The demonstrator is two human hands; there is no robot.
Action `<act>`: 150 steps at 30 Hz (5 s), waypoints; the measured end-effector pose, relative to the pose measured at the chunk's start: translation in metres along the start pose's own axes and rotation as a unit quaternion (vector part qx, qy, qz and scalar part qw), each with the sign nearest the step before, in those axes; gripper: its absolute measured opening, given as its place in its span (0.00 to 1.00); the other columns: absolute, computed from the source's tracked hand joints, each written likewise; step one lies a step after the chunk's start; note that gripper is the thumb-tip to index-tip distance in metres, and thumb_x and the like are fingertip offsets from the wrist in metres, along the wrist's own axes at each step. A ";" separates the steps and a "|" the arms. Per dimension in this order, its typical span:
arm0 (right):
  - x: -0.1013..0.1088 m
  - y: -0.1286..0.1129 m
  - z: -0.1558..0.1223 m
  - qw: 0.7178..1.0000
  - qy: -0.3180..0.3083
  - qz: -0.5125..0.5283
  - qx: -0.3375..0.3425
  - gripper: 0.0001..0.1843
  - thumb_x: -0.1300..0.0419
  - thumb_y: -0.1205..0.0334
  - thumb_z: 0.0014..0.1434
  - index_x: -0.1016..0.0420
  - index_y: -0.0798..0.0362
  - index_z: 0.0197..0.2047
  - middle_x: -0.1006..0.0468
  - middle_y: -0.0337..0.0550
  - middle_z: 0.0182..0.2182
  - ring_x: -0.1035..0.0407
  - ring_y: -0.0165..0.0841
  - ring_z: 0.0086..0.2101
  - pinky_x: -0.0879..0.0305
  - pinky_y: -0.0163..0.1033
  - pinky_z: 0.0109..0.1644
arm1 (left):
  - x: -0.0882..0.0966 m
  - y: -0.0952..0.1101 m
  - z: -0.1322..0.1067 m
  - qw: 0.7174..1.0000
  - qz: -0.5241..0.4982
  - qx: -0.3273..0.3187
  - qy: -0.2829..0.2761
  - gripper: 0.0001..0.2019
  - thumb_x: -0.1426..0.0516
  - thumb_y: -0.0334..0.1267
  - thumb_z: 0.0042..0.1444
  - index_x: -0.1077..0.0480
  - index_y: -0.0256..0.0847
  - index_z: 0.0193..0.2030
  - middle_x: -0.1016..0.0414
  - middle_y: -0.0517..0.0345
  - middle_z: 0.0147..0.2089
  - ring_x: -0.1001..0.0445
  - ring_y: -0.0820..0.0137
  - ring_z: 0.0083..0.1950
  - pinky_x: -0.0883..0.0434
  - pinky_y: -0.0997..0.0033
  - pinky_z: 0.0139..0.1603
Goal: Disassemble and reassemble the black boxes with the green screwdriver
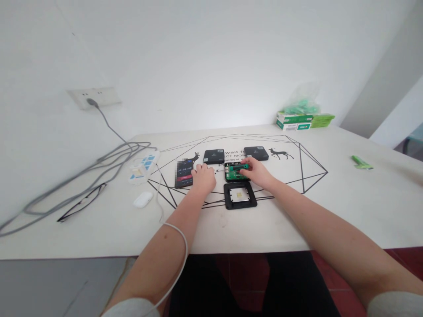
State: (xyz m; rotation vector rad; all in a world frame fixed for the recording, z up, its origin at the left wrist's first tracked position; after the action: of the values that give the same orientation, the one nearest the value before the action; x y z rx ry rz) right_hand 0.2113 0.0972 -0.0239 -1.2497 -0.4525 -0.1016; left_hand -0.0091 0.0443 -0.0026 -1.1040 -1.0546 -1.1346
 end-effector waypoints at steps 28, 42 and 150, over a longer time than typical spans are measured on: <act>0.002 -0.006 -0.001 1.000 0.017 -0.010 -0.004 0.16 0.35 0.59 0.53 0.28 0.50 0.46 0.21 0.39 0.37 0.30 0.34 0.33 0.31 0.42 0.43 | 0.000 0.000 -0.002 1.000 -0.002 -0.004 -0.004 0.19 0.51 0.29 0.64 0.23 0.36 0.56 0.30 0.36 0.62 0.38 0.45 0.63 0.37 0.47 0.57; 0.001 -0.001 -0.001 1.000 0.010 0.009 -0.011 0.17 0.35 0.58 0.53 0.29 0.49 0.46 0.20 0.39 0.38 0.29 0.33 0.34 0.29 0.43 0.46 | 0.000 0.001 -0.002 1.000 -0.004 -0.010 -0.012 0.20 0.51 0.28 0.64 0.23 0.37 0.56 0.30 0.35 0.61 0.38 0.46 0.63 0.37 0.47 0.58; 0.033 -0.033 -0.004 0.903 0.087 0.420 -0.033 0.29 0.21 0.48 0.46 0.26 0.45 0.47 0.14 0.39 0.41 0.18 0.35 0.42 0.20 0.45 0.49 | 0.018 -0.004 -0.004 0.916 -0.387 -0.099 0.028 0.11 0.38 0.42 0.60 0.21 0.42 0.46 0.19 0.48 0.51 0.24 0.55 0.56 0.30 0.55 0.62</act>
State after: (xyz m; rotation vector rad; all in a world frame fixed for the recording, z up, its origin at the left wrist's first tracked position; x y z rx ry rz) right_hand 0.2314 0.0886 0.0174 -1.3954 0.2729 0.5062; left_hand -0.0109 0.0373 0.0152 -0.7971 -1.4050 -1.9230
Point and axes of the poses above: each hand's wrist, its own z-axis towards the middle knuckle, its own x-axis out of the back of the hand, y = z × x, the point moved 2 cm from there along z, towards the middle knuckle
